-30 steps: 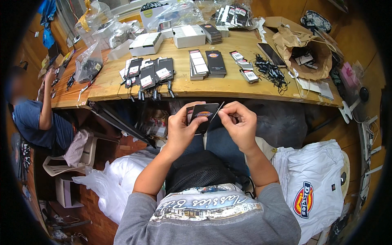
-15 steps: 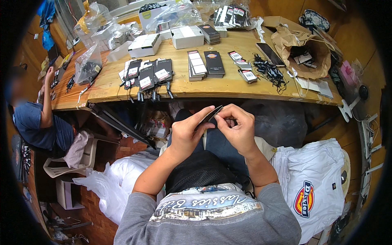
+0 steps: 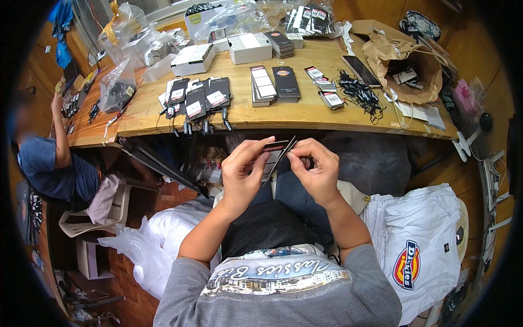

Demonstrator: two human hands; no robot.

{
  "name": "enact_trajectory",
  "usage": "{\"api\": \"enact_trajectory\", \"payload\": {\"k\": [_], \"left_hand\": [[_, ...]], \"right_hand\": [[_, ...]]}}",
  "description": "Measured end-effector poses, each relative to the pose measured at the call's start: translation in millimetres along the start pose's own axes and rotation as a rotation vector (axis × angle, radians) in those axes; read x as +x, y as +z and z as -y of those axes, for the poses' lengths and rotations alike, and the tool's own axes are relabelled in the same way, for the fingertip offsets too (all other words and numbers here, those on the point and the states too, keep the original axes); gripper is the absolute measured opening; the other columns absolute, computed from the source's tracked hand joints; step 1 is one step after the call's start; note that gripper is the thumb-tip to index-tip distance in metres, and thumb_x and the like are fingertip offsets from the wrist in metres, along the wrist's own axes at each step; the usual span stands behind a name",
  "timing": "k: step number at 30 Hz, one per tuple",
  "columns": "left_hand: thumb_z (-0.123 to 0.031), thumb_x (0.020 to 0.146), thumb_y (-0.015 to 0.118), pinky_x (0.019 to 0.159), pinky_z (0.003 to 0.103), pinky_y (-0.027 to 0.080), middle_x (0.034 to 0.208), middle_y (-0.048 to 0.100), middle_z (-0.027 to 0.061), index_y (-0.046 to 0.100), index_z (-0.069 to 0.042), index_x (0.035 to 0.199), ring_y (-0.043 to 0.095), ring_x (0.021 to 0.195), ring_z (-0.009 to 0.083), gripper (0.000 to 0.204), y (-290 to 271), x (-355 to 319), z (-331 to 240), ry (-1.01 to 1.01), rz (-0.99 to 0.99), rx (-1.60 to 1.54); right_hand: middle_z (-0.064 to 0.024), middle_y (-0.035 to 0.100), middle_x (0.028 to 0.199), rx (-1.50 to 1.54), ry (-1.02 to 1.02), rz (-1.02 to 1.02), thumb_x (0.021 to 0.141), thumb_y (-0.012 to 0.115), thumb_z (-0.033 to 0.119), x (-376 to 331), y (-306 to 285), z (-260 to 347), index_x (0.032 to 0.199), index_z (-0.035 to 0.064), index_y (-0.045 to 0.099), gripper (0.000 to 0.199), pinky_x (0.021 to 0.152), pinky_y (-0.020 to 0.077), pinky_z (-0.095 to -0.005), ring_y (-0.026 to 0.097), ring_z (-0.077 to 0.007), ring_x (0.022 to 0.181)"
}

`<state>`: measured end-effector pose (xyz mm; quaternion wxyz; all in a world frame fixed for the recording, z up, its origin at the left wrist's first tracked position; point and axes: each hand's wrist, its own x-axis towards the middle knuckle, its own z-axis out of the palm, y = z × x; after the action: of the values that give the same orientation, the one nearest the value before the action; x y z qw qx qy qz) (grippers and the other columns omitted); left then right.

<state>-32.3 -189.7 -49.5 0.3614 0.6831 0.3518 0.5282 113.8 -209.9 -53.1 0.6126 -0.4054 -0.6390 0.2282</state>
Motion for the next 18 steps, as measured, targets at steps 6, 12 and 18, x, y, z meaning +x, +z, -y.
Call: {"api": "enact_trajectory", "payload": {"k": [6,12,18], "left_hand": [[0.011,0.067,0.052,0.062,0.024,0.045,0.088,0.059,0.0134,0.058,0.000,0.092,0.059,0.074,0.0197,0.028,3.9,0.0,4.1,0.302,-0.014,0.086],[0.011,0.065,0.051,0.063,0.027,0.046,0.084,0.058,0.0137,0.058,-0.001,0.094,0.058,0.074,0.0239,0.032,-5.1,1.4,-2.9,0.394,0.103,0.215],[0.000,0.071,0.053,0.063,0.026,0.044,0.085,0.055,0.0141,0.058,0.002,0.093,0.055,0.074,0.0204,0.022,-19.3,11.4,-6.5,0.363,0.290,0.091]], "right_hand": [[-0.0043,0.053,0.070,-0.078,-0.107,0.000,0.066,0.058,-0.007,-0.2,2.7,3.8,0.070,-0.0015,0.053,0.009,0.046,0.0320,-0.0173,0.041,-0.0051,0.054],[-0.0069,0.053,0.068,-0.102,-0.133,0.028,0.066,0.058,-0.007,0.0,1.1,6.0,0.071,-0.0023,0.051,0.010,0.044,0.0397,-0.0189,0.050,-0.0093,0.053],[-0.0066,0.054,0.070,-0.071,-0.110,0.064,0.067,0.058,-0.006,0.8,0.9,5.6,0.072,-0.0016,0.051,0.010,0.044,0.0394,-0.0189,0.051,-0.0099,0.054]]}}
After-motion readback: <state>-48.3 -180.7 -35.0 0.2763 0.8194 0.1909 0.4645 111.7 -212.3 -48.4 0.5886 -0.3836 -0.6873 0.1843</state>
